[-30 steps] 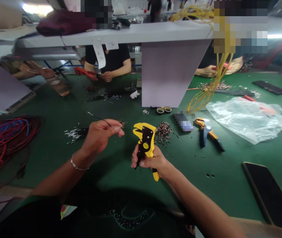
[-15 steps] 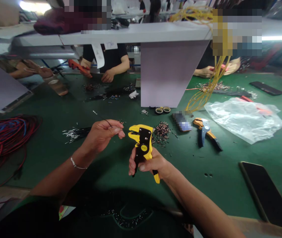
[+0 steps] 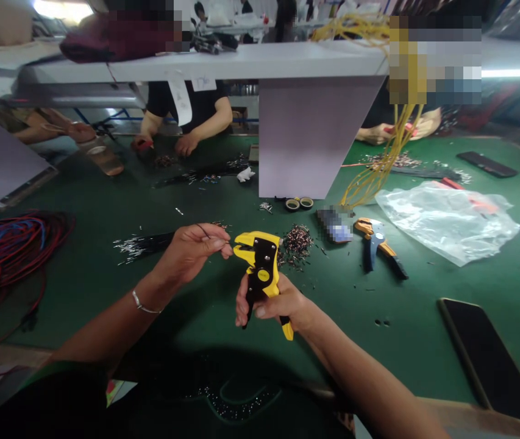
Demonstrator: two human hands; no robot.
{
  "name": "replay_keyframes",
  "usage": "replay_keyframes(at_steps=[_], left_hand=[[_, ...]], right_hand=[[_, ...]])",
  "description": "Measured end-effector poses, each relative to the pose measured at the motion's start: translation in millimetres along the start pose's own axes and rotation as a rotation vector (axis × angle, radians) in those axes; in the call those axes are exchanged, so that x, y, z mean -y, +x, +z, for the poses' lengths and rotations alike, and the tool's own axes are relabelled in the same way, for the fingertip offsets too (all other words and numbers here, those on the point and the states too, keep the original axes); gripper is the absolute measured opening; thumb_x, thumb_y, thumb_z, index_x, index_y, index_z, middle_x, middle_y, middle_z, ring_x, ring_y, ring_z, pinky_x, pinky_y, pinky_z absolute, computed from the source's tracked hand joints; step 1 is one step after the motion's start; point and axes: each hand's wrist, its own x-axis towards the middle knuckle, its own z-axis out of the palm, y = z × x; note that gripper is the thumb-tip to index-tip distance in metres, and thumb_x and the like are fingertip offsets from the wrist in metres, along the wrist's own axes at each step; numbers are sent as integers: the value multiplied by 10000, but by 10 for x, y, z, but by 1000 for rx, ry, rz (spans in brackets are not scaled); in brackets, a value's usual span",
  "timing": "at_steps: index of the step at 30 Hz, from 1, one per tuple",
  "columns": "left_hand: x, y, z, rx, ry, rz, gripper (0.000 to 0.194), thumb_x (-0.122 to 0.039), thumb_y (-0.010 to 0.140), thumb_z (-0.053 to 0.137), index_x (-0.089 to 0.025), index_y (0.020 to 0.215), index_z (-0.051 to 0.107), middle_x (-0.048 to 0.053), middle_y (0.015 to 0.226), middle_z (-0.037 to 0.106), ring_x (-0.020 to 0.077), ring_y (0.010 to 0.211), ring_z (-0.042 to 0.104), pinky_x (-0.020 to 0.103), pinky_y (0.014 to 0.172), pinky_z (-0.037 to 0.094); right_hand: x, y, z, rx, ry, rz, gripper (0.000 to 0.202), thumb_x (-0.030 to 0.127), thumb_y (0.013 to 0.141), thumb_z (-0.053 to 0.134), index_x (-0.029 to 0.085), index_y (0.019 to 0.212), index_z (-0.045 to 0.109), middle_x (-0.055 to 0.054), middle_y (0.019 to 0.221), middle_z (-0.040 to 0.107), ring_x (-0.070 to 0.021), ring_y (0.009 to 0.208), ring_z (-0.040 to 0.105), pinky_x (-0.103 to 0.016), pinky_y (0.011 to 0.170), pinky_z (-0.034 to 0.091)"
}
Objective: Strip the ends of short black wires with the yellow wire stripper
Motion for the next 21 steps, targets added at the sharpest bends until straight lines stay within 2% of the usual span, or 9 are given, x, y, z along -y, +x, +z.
replay_keyframes(at_steps=[21], left_hand=[[4,-16,-2,2,78,-15,81,-209,717,728,-161,780,713,34,653,708,137,604,632,317,686,515]], right_hand=[[-36,-30,-48,-46,-39,-13,274,177,714,746,121,951,621,-21,734,617,-167,658,611,-394,665,526]])
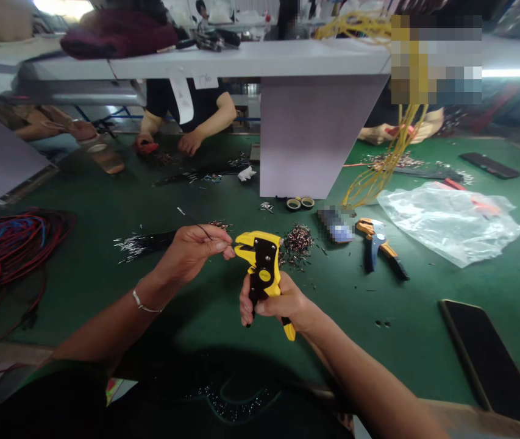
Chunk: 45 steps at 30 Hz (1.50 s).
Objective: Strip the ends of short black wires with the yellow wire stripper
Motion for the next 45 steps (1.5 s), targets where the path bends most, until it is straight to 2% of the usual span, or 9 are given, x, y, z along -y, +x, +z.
replay_keyframes(at_steps=[8,33,45], left_hand=[[-7,2,-9,14,-18,-3,54,-188,712,724,-177,765,721,28,647,714,134,605,641,305,677,516],[-36,11,-49,25,8,7,69,-192,714,740,-171,778,722,37,656,720,139,603,642,311,677,523],[-71,21,-38,-94,-39,-16,114,-239,759,705,-147,825,691,48,701,712,138,603,638,317,639,531]], right_hand=[[49,-13,61,-29,-40,2,205,176,743,739,116,901,622,-24,729,613,-156,612,604,-372,608,526],[40,-34,110,-82,-32,16,170,196,765,738,127,818,592,18,603,570,-114,497,542,-312,509,502],[31,-28,147,-167,-81,8,160,185,757,728,134,792,580,33,552,539,-104,454,504,-288,469,459]])
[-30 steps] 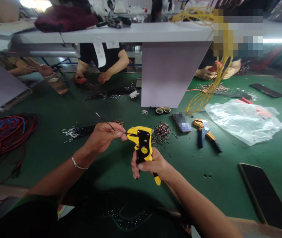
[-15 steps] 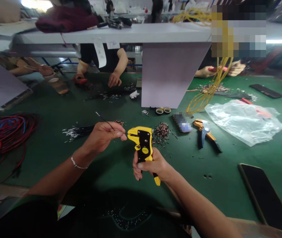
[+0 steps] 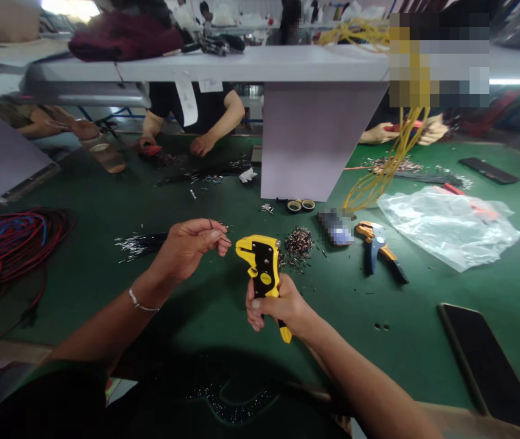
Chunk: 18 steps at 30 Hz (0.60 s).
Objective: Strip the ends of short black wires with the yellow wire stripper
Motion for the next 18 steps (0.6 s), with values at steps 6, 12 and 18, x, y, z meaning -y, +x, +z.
replay_keyframes(at_steps=[6,12,18], left_hand=[[-13,-2,38,-72,-52,23,144,-284,811,647,-164,883,682,49,785,717,164,769,676,366,830,539],[-45,-32,33,19,-237,-9,155,-253,831,627,-156,941,674,54,809,712,175,787,676,389,870,521],[33,5,0,65,-354,-90,141,-196,819,628,-107,919,676,38,672,663,51,463,466,226,540,465]], right_hand=[[-81,25,-10,-72,-35,18,155,148,707,726,137,742,575,35,532,539,-101,423,491,-280,441,448],[-180,39,27,-164,-166,69,115,130,659,647,157,700,542,61,473,494,-91,382,448,-265,427,418],[-200,5,134,-218,-658,141,98,145,624,524,181,712,499,39,589,486,-98,501,447,-234,479,359]])
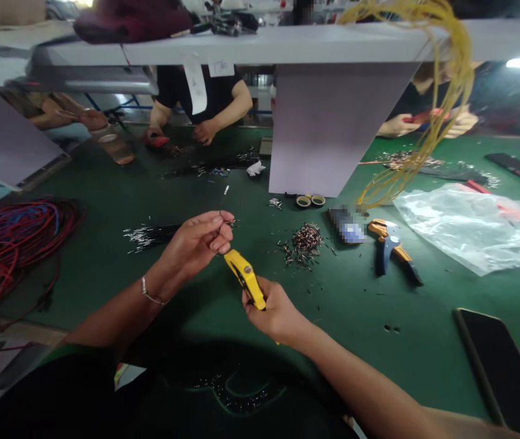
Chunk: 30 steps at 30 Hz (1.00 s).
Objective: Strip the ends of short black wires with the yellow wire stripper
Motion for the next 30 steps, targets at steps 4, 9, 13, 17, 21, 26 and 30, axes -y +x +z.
replay_keyframes(at_steps=[4,9,13,17,21,26,30], left_hand=[[31,17,-43,44,21,-96,96,-164,814,612,-105,839,683,-28,477,500,18,368,278,180,395,271],[2,10,-42,59,81,-142,75,-161,772,642,-104,748,685,-44,431,416,20,363,282,190,387,201],[-20,5,-13,11,147,-134,87,-172,733,667,-93,700,683,-41,412,415,22,360,296,195,385,172],[0,12,-17,23,177,-147,87,-169,718,673,-86,696,685,-36,411,427,18,356,288,192,382,160],[58,28,-22,66,133,-217,86,-158,717,663,-80,685,680,-35,407,417,19,353,283,188,374,165],[93,61,-35,59,116,-243,71,-144,714,659,-78,691,671,-45,412,398,14,359,265,180,378,150],[58,90,-88,16,135,-146,87,-160,726,662,-77,702,672,-45,401,408,20,359,274,190,397,177]], right_hand=[[-17,-23,57,-27,-341,-136,139,135,614,463,216,671,365,56,581,386,-88,499,344,-223,469,268],[-37,-34,78,-78,-627,-342,239,131,595,455,236,700,268,56,590,350,-100,492,292,-245,482,221],[-15,-32,53,-105,-789,-398,265,121,607,453,241,703,238,37,607,367,-118,497,299,-262,491,213],[-3,-20,35,-104,-875,-468,260,120,620,453,243,706,241,19,617,393,-140,524,338,-277,510,222],[-20,-17,49,-65,-841,-502,259,121,616,452,245,714,247,18,622,392,-147,534,345,-285,516,223],[-47,-29,83,-53,-631,-346,236,127,587,461,237,696,283,45,606,361,-115,511,316,-263,501,234],[-31,-4,71,-59,-315,-71,151,131,571,453,216,674,383,53,594,385,-101,523,357,-236,489,281]])
